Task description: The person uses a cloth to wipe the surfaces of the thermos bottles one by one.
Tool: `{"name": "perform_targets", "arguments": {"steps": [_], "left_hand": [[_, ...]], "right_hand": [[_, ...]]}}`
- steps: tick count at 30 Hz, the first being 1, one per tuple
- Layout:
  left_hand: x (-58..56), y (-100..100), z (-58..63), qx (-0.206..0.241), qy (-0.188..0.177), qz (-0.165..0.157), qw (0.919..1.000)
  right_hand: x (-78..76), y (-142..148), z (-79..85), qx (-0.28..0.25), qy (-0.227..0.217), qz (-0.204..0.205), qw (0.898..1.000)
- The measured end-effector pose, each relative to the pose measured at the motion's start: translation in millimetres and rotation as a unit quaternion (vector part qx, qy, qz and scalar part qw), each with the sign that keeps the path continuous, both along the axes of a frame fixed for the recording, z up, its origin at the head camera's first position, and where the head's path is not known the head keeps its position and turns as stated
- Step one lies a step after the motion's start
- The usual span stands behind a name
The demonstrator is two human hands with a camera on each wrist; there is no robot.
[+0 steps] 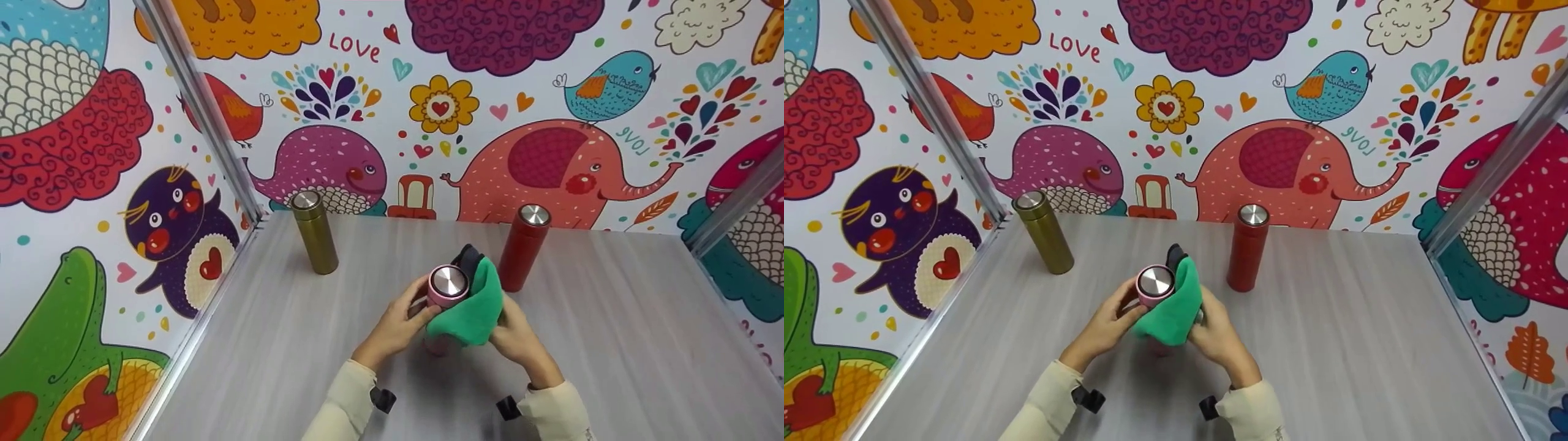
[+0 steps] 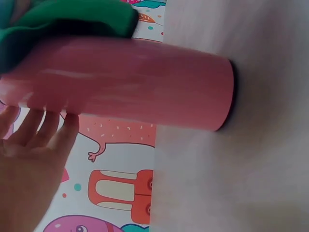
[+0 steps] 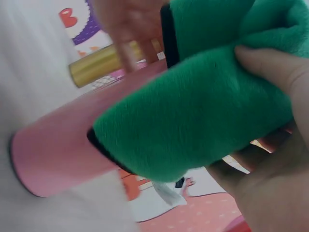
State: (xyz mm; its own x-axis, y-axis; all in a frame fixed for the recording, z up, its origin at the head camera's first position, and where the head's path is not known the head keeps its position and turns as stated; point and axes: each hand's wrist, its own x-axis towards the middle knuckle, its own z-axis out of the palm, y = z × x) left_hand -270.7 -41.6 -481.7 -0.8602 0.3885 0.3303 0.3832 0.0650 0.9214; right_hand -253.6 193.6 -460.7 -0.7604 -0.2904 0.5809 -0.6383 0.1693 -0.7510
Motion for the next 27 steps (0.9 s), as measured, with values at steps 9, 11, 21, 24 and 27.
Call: {"name": "perform_targets", "arguments": {"steps": [9, 11, 21, 24, 27], "left_hand": [[1.5, 1, -3.4, 0.008, -0.006, 0.005, 0.9999], [1.3, 3, -3.4, 0.007, -0.003, 0.003, 1.0], [-1.1, 3, -6.4, 0.024, 0.01, -0.001, 0.9997], [-0.4, 3, -7.3, 0.017, 0.031, 0.004, 0.9994], [0.6, 4, -8.8, 0.006, 0.045, 0.01, 0.9989]], "right_hand": [[12.8, 7, 37.1, 0.226, 0.189, -0.108, 0.949], [17.8, 7, 42.3, 0.276, 0.219, -0.143, 0.925], [29.3, -14, 52.0, 0.373, 0.3, -0.175, 0.86], [25.9, -23, 52.5, 0.383, 0.305, -0.17, 0.855], [20.7, -30, 52.9, 0.395, 0.295, -0.169, 0.853]]}}
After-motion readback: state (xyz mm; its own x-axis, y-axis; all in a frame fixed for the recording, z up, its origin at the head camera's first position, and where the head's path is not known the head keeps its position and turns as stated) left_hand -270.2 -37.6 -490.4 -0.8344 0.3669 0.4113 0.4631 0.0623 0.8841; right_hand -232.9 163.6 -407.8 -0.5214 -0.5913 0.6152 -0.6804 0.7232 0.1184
